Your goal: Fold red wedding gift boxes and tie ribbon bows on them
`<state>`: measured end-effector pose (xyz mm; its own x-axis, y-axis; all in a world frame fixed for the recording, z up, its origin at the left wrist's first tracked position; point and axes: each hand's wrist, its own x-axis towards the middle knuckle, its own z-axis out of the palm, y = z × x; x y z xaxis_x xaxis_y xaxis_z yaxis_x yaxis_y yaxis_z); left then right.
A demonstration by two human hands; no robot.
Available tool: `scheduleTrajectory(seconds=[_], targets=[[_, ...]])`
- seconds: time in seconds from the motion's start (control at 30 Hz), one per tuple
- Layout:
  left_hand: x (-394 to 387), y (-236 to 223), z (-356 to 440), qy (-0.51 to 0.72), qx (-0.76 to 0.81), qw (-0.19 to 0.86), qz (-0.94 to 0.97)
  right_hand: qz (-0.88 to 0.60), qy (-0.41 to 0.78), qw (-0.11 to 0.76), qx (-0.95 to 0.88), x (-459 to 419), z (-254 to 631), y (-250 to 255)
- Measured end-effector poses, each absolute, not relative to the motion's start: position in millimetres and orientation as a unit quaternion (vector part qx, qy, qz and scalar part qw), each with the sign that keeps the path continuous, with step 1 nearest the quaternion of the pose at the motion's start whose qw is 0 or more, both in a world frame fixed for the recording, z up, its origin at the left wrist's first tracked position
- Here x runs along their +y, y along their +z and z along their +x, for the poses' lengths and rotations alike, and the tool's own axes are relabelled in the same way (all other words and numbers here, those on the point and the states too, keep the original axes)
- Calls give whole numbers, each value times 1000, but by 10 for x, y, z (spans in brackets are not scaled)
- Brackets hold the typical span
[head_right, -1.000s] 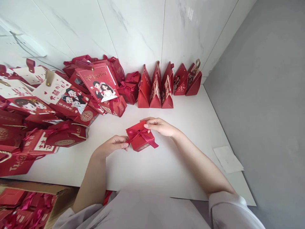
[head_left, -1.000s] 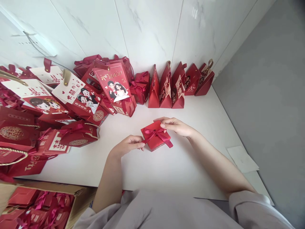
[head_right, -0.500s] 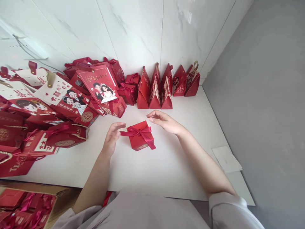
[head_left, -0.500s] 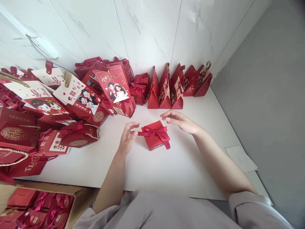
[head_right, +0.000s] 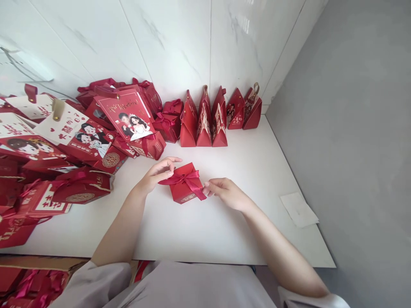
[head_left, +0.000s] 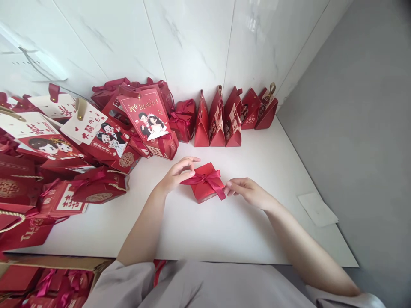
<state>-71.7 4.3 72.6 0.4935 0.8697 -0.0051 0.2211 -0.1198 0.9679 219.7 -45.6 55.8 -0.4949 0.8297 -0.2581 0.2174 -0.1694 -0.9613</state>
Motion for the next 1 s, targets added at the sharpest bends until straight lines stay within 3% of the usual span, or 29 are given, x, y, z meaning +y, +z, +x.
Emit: scheduleTrajectory(seconds=[0.13, 0.47, 0.83, 1.0], targets=[[29, 674, -690, 307, 395, 562, 659, -426, 660, 275, -554, -556, 2120, 610], [51, 590, -740, 318, 382, 571, 654, -395, 678, 226, -578, -743, 1891, 573], [1, 511, -775, 348, 384, 594, 615, -383, 755, 344, -406, -740, 1831, 439], [-7, 499, -765, 354, 379, 591, 618, -410, 727, 367, -411, -788, 1730, 458]])
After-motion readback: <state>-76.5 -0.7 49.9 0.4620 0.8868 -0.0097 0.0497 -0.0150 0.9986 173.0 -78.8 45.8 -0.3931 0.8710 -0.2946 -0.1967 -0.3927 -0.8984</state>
